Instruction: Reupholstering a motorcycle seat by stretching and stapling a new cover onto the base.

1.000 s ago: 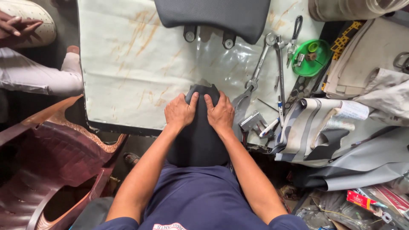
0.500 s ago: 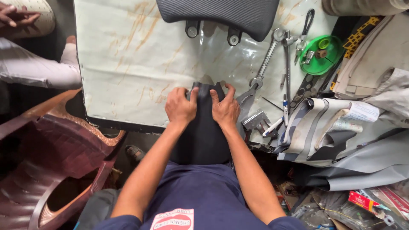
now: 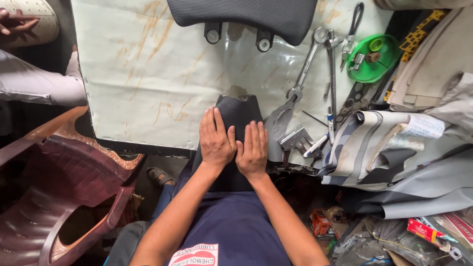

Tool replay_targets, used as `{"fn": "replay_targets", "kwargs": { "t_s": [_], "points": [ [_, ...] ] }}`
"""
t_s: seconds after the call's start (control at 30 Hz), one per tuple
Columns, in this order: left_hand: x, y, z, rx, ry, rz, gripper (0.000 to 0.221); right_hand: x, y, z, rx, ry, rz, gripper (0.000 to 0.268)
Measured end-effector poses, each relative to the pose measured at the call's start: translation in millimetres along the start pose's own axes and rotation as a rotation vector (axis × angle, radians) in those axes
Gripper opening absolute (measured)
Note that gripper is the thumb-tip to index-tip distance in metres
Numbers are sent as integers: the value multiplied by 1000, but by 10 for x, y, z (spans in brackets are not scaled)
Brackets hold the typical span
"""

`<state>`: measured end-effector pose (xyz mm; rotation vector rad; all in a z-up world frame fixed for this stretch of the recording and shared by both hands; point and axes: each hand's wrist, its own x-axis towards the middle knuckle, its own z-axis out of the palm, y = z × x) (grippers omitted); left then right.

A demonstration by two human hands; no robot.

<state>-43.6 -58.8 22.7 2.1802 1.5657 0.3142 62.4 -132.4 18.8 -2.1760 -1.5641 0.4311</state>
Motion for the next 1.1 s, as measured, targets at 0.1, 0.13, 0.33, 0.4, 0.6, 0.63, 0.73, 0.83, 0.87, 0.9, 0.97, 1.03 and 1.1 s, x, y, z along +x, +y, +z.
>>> {"fn": "replay_targets", "kwargs": {
  "t_s": [0.1,0.13,0.33,0.4,0.6,0.63,0.73,0.83,0.87,0.9,0.97,1.03,1.1],
  "points": [
    [83,39,-16,-20,0,-46,57,77,-62,-70,-42,-61,-52,50],
    [176,41,-9,-31,10,-62,54,176,-64,-63,-34,-70,-32,53],
    [380,-14,-13,-98,-85,-134,42,515,-22,34,18,-70,41,45],
    [516,-51,19,-106,-119,-154,40,645,-23,67,9,-62,47,43],
    [664,-135,87,-137,-305,-304,36,797,-26,94,7,-132,111,39],
    [700,-149,108,-144,-349,-337,38,828,-8,109,8,-147,127,38],
    [831,-143,32,-132,-466,-421,46,910,30,129,16,-232,212,38],
    [876,-168,61,-135,-531,-469,52,1088,-4,85,25,-342,352,42],
    [896,-169,63,-135,-524,-464,52,1117,12,98,26,-334,349,42],
    [909,-168,59,-135,-536,-481,52,1140,23,107,17,-387,402,44],
    [894,-157,47,-138,-539,-494,52,1152,24,83,9,-433,451,46],
    [853,-145,41,-149,-525,-499,51,1136,5,29,36,-403,469,44],
    [903,-158,4,-151,-489,-481,51,1108,45,76,94,-314,402,41]
  ]
}}
